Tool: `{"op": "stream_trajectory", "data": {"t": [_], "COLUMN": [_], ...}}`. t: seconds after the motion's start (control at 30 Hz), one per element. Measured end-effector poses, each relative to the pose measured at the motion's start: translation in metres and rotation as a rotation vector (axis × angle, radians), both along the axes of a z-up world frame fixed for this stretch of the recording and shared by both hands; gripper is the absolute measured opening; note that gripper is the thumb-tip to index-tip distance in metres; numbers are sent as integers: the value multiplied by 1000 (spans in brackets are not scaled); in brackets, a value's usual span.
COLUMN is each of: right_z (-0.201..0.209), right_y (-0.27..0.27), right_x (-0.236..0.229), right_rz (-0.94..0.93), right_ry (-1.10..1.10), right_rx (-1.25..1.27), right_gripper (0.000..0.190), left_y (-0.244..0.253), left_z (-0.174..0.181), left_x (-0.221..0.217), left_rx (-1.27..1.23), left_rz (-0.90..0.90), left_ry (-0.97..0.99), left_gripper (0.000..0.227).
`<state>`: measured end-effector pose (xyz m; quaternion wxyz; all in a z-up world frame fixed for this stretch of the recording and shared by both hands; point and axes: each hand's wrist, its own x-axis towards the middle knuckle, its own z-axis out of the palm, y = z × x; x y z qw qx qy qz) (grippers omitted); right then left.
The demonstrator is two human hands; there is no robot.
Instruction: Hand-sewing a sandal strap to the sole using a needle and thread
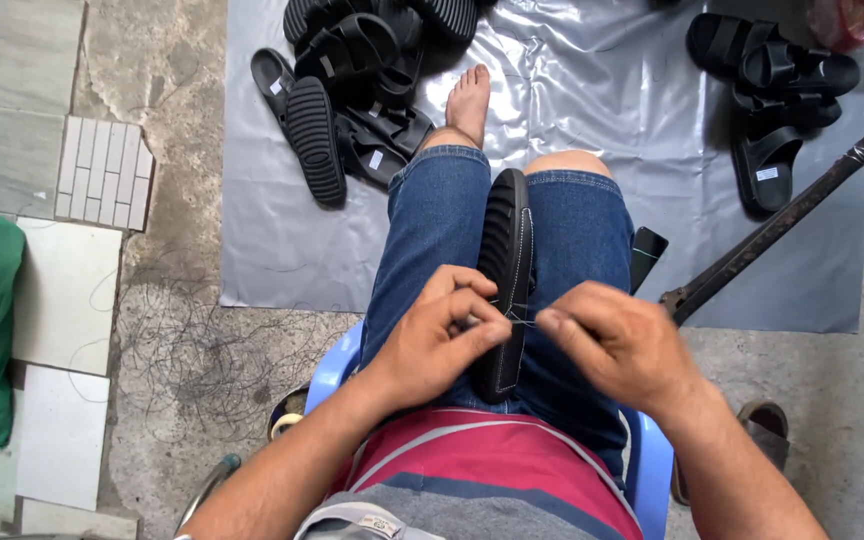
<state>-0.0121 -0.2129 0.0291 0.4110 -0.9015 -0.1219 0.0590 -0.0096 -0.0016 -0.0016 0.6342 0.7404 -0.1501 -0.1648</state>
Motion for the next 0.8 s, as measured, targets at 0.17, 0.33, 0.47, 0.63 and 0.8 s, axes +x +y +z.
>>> {"op": "stream_trajectory", "data": {"t": [0.17,0.33,0.47,0.63,0.8], "right_z": [0,-8,20,-5,-9], "right_y": [5,-22,-62,-85,-10], "right_x": [-8,-7,8,-2,-4], "right_rz": [51,29,-276,-503,112], "right_ry": [-16,330,376,-424,-282], "right_rx": [-281,199,761,-370,-68], "right_gripper": [12,7,14,6,27], "left_y": [-1,5,13,18,12], "left_z": [17,20,32,41,36], "left_x": [-9,-7,-2,7,14], "left_rx": [283,313,371,398,581], "left_rz": [-84,-76,-180,-300,-160], "left_ry": [-362,-416,-347,-265,-281], "left_gripper": [7,6,8,26,26]}}
